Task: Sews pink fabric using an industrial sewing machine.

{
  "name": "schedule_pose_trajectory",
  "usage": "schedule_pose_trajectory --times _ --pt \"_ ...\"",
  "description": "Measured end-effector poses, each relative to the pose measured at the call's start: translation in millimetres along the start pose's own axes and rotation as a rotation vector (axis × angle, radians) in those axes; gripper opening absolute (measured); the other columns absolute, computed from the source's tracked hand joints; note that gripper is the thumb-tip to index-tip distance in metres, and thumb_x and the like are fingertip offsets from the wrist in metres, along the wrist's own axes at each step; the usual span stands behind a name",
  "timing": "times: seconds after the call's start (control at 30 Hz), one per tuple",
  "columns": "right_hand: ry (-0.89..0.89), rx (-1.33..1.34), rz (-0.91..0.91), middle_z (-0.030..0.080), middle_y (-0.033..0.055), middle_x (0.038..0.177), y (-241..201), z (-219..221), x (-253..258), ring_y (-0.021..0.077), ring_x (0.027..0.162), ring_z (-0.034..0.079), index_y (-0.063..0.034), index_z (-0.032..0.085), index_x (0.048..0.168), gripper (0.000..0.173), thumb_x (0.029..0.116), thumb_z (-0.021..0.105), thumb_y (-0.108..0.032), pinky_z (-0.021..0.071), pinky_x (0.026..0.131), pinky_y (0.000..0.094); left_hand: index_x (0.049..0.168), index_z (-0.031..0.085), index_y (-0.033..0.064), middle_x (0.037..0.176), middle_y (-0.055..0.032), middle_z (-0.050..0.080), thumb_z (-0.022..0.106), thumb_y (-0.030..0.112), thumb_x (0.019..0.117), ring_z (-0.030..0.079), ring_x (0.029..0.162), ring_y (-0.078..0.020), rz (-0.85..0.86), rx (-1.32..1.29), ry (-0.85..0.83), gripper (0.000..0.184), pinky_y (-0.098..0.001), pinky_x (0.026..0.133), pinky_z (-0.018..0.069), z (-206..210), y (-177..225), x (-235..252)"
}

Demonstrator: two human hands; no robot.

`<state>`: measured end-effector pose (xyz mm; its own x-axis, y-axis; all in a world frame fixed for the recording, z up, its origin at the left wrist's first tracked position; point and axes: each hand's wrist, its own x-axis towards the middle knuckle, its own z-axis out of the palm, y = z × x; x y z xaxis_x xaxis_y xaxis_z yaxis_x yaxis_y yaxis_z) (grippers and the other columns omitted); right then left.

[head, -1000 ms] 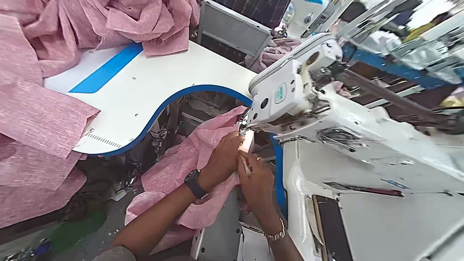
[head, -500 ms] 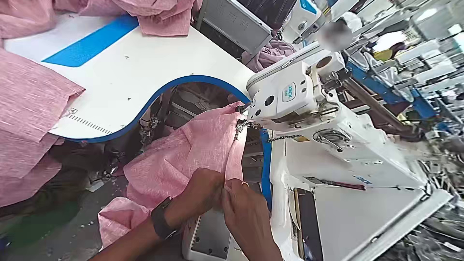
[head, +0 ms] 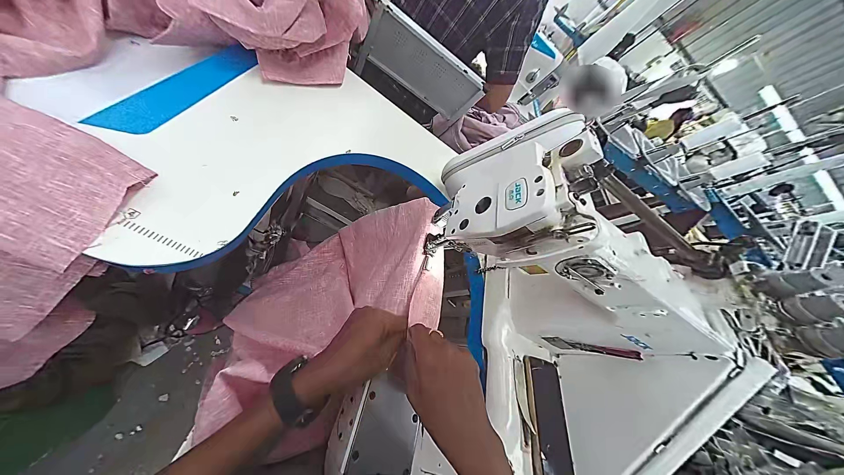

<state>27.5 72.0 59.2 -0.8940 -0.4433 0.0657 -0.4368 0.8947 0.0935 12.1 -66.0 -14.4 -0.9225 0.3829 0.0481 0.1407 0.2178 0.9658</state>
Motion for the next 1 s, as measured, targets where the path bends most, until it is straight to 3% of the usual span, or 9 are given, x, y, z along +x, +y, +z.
schedule_pose_trajectory --times 0.17,0.37,0.47,0.53,0.63,0.7,0.77,0.83,1.0 --pt "-0.377 0.092 0.175 0.070 0.0227 0.090 2.4 -21.1 36.5 0.0409 0.090 0.071 0.0050 0.067 0.106 0.023 0.1015 0.050 -0.010 0.0538 0.075 0.0535 0.084 0.067 0.0008 0.067 -0.0023 0.057 0.048 0.013 0.1028 0.053 0.062 -0.0110 0.018 -0.116 0.053 0.029 -0.0339 0.064 0.0451 -3.4 -12.4 31.7" --pt "-0.613 0.191 0.222 0.072 0.0248 0.097 54.0 -1.1 -7.2 0.0453 0.098 0.069 0.0031 0.071 0.105 0.026 0.0976 0.060 -0.019 0.0493 0.083 0.0641 0.091 0.077 0.0001 0.085 -0.0164 0.075 0.063 0.010 0.0955 0.074 0.083 -0.0342 0.027 0.342 0.320 0.018 -0.0583 0.078 0.0562 -27.7 -16.5 -37.9" --pt "-0.920 0.435 0.042 0.068 0.0290 0.107 90.6 71.4 -17.8 0.0447 0.106 0.064 0.0094 0.067 0.110 0.032 0.0928 0.070 -0.017 0.0467 0.093 0.0629 0.091 0.074 0.0029 0.074 -0.0109 0.068 0.061 0.017 0.0974 0.066 0.069 -0.0281 -0.102 0.357 0.224 0.020 -0.0548 0.067 0.0508 -55.1 -27.7 -67.2" --pt "-0.892 0.609 -0.112 0.068 0.0290 0.097 114.6 88.7 -7.7 0.0412 0.094 0.066 0.0131 0.066 0.104 0.029 0.0914 0.073 -0.012 0.0493 0.087 0.0601 0.090 0.072 0.0048 0.067 -0.0051 0.063 0.056 0.023 0.0967 0.060 0.058 -0.0180 0.031 0.309 0.219 0.025 -0.0428 0.056 0.0505 -48.4 -13.9 -59.4" --pt "-0.837 0.240 -0.189 0.067 0.0310 0.095 89.8 -14.3 0.2 0.0491 0.096 0.065 0.0127 0.066 0.099 0.020 0.0973 0.063 -0.007 0.0479 0.083 0.0655 0.102 0.071 -0.0059 0.067 -0.0157 0.065 0.055 0.014 0.1022 0.060 0.053 -0.0249 0.063 0.192 0.114 0.026 -0.0465 0.053 0.0487 -16.8 15.2 -64.9" --pt "-0.549 0.066 -0.151 0.071 0.0248 0.087 29.1 -73.8 -30.5 0.0431 0.086 0.071 0.0081 0.071 0.099 0.018 0.0965 0.060 -0.006 0.0546 0.074 0.0579 0.102 0.071 -0.0063 0.066 -0.0147 0.065 0.053 0.014 0.1026 0.059 0.052 -0.0215 0.078 0.163 0.162 0.027 -0.0421 0.052 0.0483 10.8 10.5 -60.2" --pt "-0.294 -0.017 -0.119 0.070 0.0150 0.074 -21.4 -69.2 -51.7 0.0307 0.069 0.071 0.0036 0.074 0.093 0.016 0.0909 0.062 -0.007 0.0538 0.061 0.0438 0.089 0.070 -0.0036 0.063 -0.0128 0.064 0.051 0.015 0.0964 0.062 0.052 -0.0213 0.119 0.198 0.311 0.027 -0.0422 0.050 0.0494 40.9 -2.8 -51.9" --pt "-0.279 0.038 -0.031 0.069 0.0126 0.071 -38.2 -42.6 -51.6 0.0287 0.067 0.072 0.0012 0.073 0.092 0.012 0.0884 0.065 -0.006 0.0560 0.062 0.0444 0.079 0.069 0.0015 0.058 -0.0091 0.061 0.050 0.017 0.0896 0.062 0.050 -0.0190 0.169 0.242 0.462 0.027 -0.0396 0.047 0.0484 50.0 -14.0 -36.6" --pt "-0.237 -0.183 -0.035 0.061 0.0093 0.055 -30.0 -39.5 -41.8 0.0257 0.052 0.066 -0.0014 0.071 0.081 0.011 0.0864 0.063 -0.005 0.0493 0.049 0.0376 0.084 0.069 0.0064 0.054 -0.0035 0.056 0.048 0.017 0.0986 0.056 0.046 -0.0144 0.205 0.096 0.509 0.027 -0.0332 0.044 0.0433 43.4 -21.2 -6.4"
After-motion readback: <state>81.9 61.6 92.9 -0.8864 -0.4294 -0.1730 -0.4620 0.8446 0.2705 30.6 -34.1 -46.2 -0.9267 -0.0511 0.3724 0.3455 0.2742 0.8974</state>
